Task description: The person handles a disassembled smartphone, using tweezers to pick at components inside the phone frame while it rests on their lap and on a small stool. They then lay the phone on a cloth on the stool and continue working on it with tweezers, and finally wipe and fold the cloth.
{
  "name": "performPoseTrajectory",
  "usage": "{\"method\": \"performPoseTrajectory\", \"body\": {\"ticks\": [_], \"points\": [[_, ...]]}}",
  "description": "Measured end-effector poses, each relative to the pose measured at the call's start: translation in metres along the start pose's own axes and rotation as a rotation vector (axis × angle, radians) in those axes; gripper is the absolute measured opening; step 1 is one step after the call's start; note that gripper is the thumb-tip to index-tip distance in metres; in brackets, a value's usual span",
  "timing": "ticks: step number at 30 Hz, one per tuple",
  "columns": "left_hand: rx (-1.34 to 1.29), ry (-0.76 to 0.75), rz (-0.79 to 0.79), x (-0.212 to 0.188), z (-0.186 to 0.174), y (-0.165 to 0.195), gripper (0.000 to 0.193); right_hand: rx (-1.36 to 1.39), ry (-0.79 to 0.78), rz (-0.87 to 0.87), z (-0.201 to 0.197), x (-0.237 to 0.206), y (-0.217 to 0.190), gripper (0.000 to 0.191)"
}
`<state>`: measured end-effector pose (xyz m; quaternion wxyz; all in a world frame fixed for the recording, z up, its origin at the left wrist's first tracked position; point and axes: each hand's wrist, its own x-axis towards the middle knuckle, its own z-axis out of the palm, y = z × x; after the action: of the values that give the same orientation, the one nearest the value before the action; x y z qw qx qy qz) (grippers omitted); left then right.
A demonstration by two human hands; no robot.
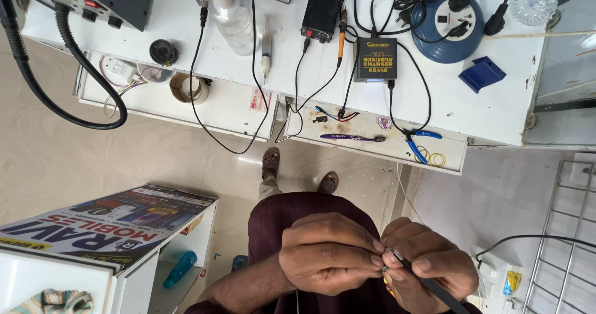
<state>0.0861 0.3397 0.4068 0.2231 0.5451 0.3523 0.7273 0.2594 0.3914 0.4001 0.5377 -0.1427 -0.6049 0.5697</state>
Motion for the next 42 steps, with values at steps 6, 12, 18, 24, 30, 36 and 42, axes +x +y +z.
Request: {"method": "performPoseTrajectory", "body": {"ticks": [6, 12, 18, 24, 30, 36, 42], "points": [[0.044, 0.011, 0.020, -0.001, 0.000, 0.002, 0.016, 0.007, 0.033, 0.013, 0.004, -0.001, -0.001, 0.032], [0.094, -0.011, 0.010, -0.002, -0.002, 0.006, 0.019, 0.071, 0.045, 0.028, 0.008, 0.002, 0.000, 0.030], [0.075, 0.016, -0.014, -0.005, -0.003, 0.007, 0.019, 0.062, 0.036, 0.062, 0.011, 0.001, -0.002, 0.027], [0.035, 0.034, -0.040, -0.008, -0.002, 0.005, 0.017, 0.038, 0.032, 0.078, 0.011, 0.000, -0.002, 0.027], [0.043, 0.036, -0.056, -0.014, -0.005, 0.005, 0.014, -0.035, 0.003, 0.118, 0.008, 0.000, -0.004, 0.027], [0.010, 0.051, -0.039, -0.016, -0.008, 0.003, 0.013, 0.072, 0.022, 0.078, 0.016, -0.001, 0.000, 0.028], [0.025, -0.001, 0.038, -0.017, -0.013, 0.005, 0.015, 0.051, -0.028, 0.056, 0.018, -0.001, -0.001, 0.033]]}}
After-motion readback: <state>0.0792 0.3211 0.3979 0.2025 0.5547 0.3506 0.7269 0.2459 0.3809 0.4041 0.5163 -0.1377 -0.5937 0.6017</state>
